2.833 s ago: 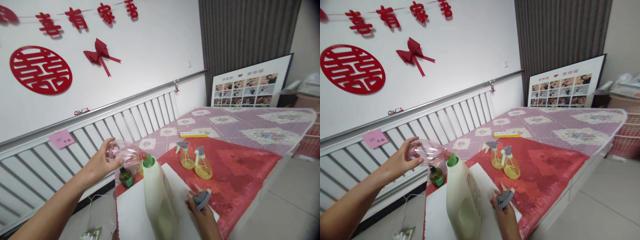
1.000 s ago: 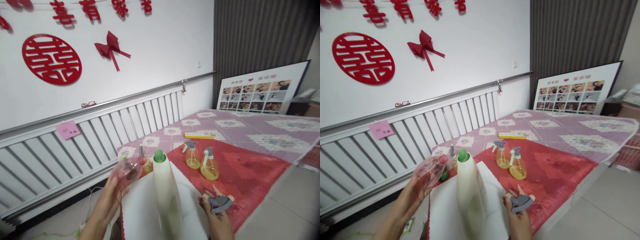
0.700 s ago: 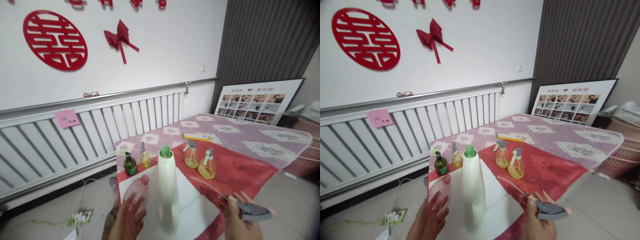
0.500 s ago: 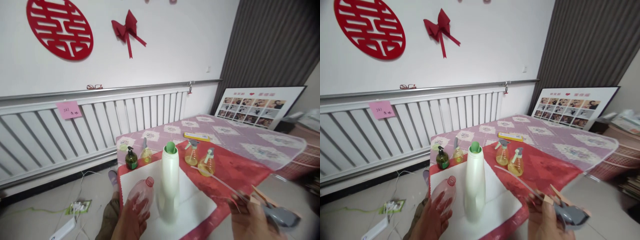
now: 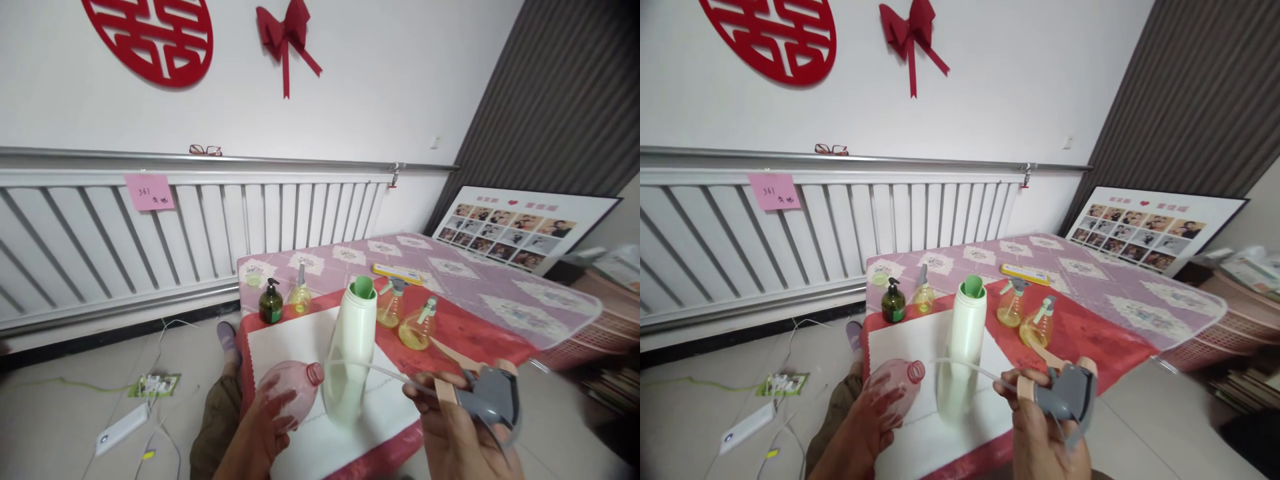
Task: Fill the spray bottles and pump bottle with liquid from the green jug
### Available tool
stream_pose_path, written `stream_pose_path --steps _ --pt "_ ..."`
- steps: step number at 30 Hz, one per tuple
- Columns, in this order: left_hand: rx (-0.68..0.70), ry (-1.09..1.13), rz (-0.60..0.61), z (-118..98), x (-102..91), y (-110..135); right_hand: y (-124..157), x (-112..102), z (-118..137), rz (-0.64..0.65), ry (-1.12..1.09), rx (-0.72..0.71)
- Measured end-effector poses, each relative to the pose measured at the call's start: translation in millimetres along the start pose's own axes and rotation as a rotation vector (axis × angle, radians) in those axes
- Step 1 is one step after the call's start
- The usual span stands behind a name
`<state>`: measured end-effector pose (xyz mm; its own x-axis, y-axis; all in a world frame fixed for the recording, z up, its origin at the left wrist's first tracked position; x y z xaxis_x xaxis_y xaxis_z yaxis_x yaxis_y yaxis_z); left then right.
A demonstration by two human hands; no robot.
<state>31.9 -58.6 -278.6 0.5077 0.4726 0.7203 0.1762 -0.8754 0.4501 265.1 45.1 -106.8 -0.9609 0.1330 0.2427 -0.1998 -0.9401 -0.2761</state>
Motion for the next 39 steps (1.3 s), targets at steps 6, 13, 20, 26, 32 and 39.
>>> stream_pose_path --steps 6,13,20,26,32,39 --pt "0.002 0.003 0.025 -5.1 -1.6 6.7 6.3 8.4 2.8 -0.028 -0.142 0.004" --pt "0.033 -0.060 0.041 -6.8 -7.0 5.2 10.4 19.6 -30.6 0.148 -0.030 0.044" --pt "-0.006 -0.087 0.079 5.0 -8.7 -1.5 38.9 47.0 -49.5 0.419 0.165 0.094" --pt "0.012 -0.049 0.109 18.1 -9.5 -3.8 44.5 49.8 -59.7 0.648 0.227 0.067" --pt "-0.104 -0.149 0.129 28.5 -16.2 -12.6 43.2 43.6 -59.5 0.723 0.262 0.056" --pt "-0.080 -0.245 0.070 19.1 -0.9 7.6 42.5 42.2 -48.3 0.771 0.261 0.029"
Point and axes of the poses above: each hand's wrist, its own y-axis away from the middle knuckle, its own x-axis out of the palm, z = x × y, the point moved 7 cm from there along -y, towards the middle knuckle, and after that the axes turned 5 degrees about -x, right-handed, at the moved point
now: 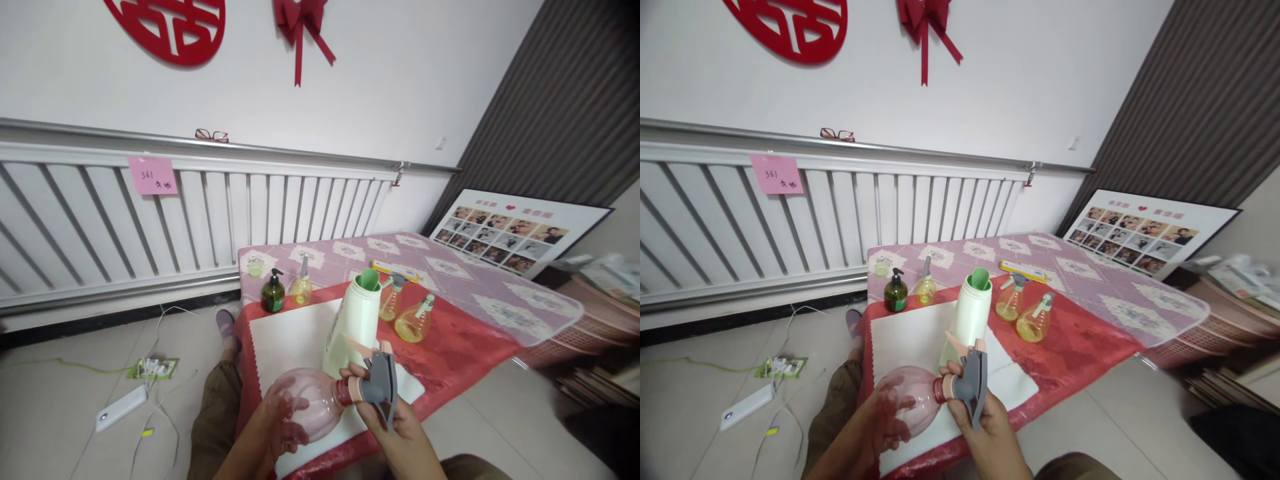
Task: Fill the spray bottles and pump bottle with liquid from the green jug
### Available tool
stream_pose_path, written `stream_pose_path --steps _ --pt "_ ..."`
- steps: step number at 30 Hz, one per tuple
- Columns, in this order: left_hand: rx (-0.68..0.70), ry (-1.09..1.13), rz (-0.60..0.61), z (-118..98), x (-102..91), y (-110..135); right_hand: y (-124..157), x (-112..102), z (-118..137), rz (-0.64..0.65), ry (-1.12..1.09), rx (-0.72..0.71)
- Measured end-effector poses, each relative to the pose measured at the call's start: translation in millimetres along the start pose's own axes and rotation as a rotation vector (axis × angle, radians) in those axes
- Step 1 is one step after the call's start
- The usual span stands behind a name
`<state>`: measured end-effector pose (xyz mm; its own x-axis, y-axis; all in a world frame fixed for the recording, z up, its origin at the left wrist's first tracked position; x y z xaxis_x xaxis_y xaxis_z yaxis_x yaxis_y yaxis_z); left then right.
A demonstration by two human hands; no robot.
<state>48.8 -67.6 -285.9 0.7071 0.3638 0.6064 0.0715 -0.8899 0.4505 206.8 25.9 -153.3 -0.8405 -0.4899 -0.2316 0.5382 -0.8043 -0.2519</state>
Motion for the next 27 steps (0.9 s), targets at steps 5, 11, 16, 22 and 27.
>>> stream_pose_path --steps 5,11,16,22,27 --pt "0.036 -0.042 0.019 -5.0 11.2 11.4 0.8 -1.3 6.9 0.031 0.076 -0.040" --pt "0.023 -0.100 -0.046 -3.8 8.1 8.4 4.4 -2.0 11.1 0.080 0.158 -0.081" --pt "0.098 -0.126 -0.067 -6.1 8.8 8.8 7.0 -7.0 13.8 0.067 0.189 -0.085" --pt "0.251 -0.135 -0.053 -18.4 18.5 19.2 9.2 -16.1 13.2 0.026 0.164 -0.074" --pt "0.318 -0.227 -0.089 -29.3 21.7 29.0 12.0 -19.5 15.4 0.040 0.146 -0.072"
Point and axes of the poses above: each hand's wrist, its own y-axis away from the middle knuckle, its own x-axis out of the palm, z = x × y, the point moved 7 cm from there along -y, towards the middle knuckle, and after that the axes turned 5 degrees about -x, right-handed, at the moved point
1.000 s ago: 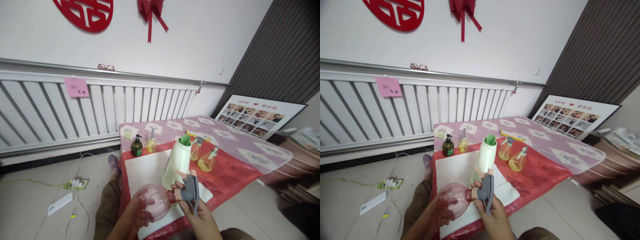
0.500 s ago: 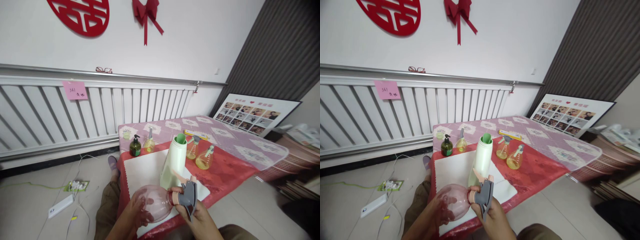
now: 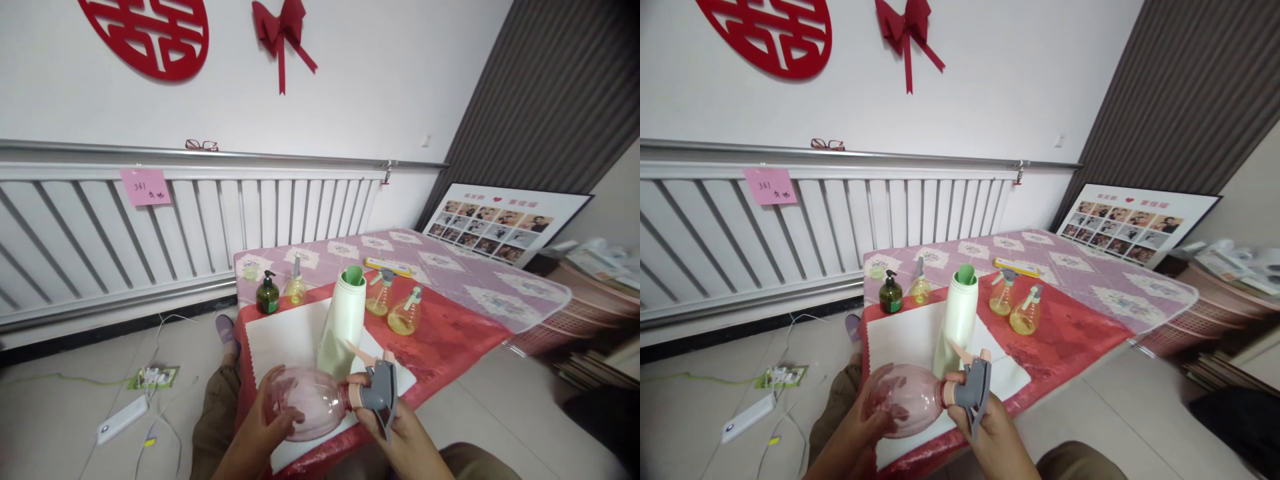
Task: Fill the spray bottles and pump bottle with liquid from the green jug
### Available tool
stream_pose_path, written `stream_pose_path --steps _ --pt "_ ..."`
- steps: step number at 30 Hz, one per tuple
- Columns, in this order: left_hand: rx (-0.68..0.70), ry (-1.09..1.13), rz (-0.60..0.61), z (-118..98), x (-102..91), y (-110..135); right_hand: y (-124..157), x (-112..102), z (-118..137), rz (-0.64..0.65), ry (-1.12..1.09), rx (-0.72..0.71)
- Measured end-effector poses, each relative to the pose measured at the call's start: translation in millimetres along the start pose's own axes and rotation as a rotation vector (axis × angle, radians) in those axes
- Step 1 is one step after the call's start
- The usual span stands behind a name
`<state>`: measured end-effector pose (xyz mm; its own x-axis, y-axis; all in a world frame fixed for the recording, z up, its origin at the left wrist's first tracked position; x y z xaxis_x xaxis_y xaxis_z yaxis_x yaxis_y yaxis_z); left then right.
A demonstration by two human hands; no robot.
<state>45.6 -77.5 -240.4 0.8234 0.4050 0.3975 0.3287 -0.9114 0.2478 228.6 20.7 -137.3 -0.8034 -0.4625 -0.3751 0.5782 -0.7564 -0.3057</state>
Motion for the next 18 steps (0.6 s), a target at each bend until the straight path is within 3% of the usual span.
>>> stream_pose_path --steps 4,10,14,18 --pt "0.071 -0.006 0.082 -6.4 2.2 2.5 1.4 -1.3 0.6 -0.025 0.001 0.011" --pt "0.129 0.044 0.090 -6.6 11.1 7.7 1.3 -3.2 -4.4 -0.093 -0.011 0.046" --pt "0.259 -0.040 -0.003 -8.4 13.6 12.0 2.9 -5.7 -7.8 -0.135 -0.010 0.058" --pt "0.486 -0.123 -0.119 -18.9 13.2 18.9 10.4 -9.6 -16.7 -0.309 -0.102 0.148"
Point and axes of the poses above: each hand's wrist, its own y-axis away from the middle knuckle, its own x-axis out of the palm, z = x × y, the point moved 7 cm from there along -y, towards the middle knuckle, and after that the axes turned 5 degrees about -x, right-handed, at the moved point
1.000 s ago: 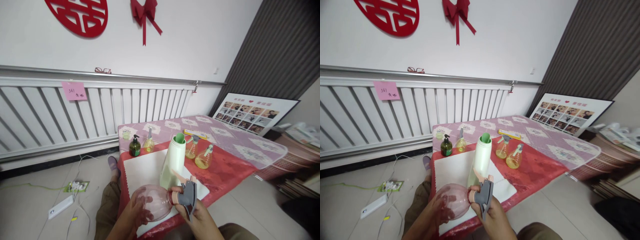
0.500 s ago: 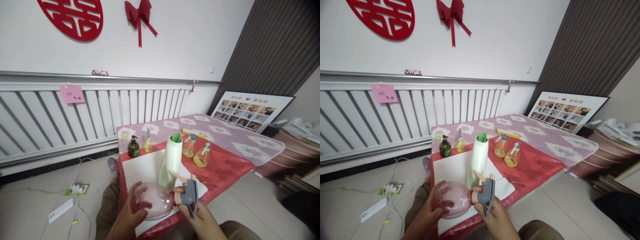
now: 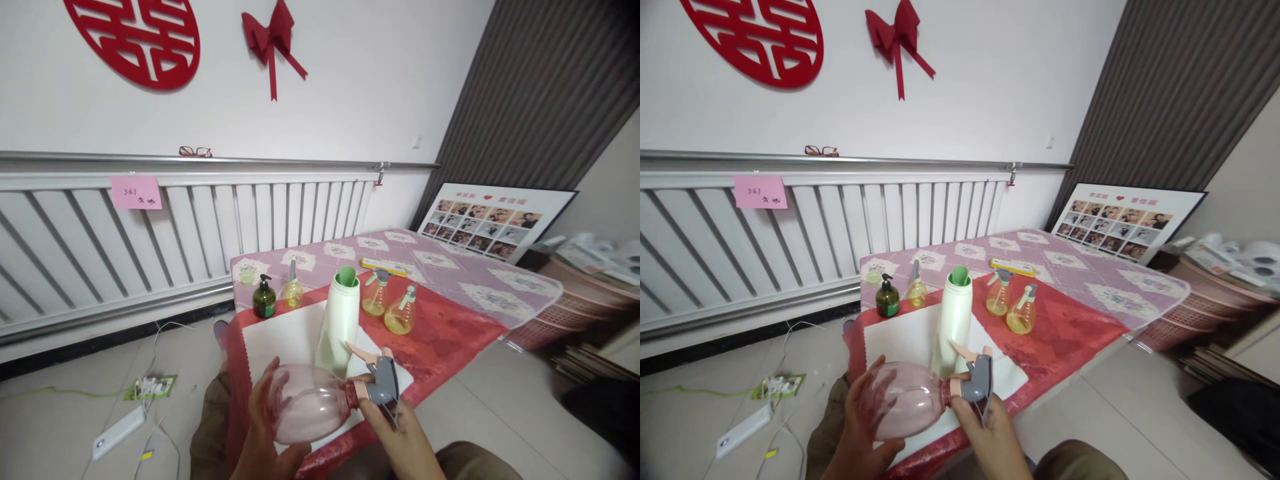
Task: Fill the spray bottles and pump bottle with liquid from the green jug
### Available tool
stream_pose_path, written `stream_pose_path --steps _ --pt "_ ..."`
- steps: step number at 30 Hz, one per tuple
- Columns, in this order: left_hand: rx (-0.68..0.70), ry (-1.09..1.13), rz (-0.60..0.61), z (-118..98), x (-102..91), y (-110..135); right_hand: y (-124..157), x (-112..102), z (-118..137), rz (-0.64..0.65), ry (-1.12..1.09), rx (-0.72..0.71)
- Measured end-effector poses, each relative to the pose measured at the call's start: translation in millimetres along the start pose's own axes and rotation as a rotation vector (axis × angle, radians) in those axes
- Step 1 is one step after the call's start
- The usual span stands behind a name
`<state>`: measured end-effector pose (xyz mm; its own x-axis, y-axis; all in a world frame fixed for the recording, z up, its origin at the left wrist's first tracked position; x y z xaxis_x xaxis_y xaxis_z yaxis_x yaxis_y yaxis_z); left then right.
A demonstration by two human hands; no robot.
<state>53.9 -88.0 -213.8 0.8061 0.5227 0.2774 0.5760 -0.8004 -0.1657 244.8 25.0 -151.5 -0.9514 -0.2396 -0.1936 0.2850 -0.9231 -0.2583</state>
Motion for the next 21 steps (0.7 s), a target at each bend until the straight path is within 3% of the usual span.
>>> stream_pose_path --steps 3,7,14,21 --pt "0.063 -0.039 -0.040 -4.9 2.0 0.7 3.2 2.3 -8.0 -0.048 -0.070 0.068" --pt "0.008 -0.039 -0.069 -3.2 5.9 3.8 1.2 2.4 -13.7 -0.077 -0.065 0.105" --pt "-0.083 -0.052 0.105 -8.2 7.7 7.6 -0.5 0.7 -7.1 -0.035 -0.057 0.094" --pt "-0.105 0.014 0.082 -4.8 7.5 2.2 2.9 2.9 -13.1 -0.016 -0.136 0.103"
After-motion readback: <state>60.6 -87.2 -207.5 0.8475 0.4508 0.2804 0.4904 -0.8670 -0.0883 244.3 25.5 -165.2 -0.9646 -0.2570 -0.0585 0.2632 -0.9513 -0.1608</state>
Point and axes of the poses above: each hand's wrist, its own y-axis away from the middle knuckle, its own x-axis out of the palm, z = x × y, the point moved 7 cm from there along -y, towards the middle knuckle, and after that the axes turned 5 degrees about -x, right-handed, at the moved point
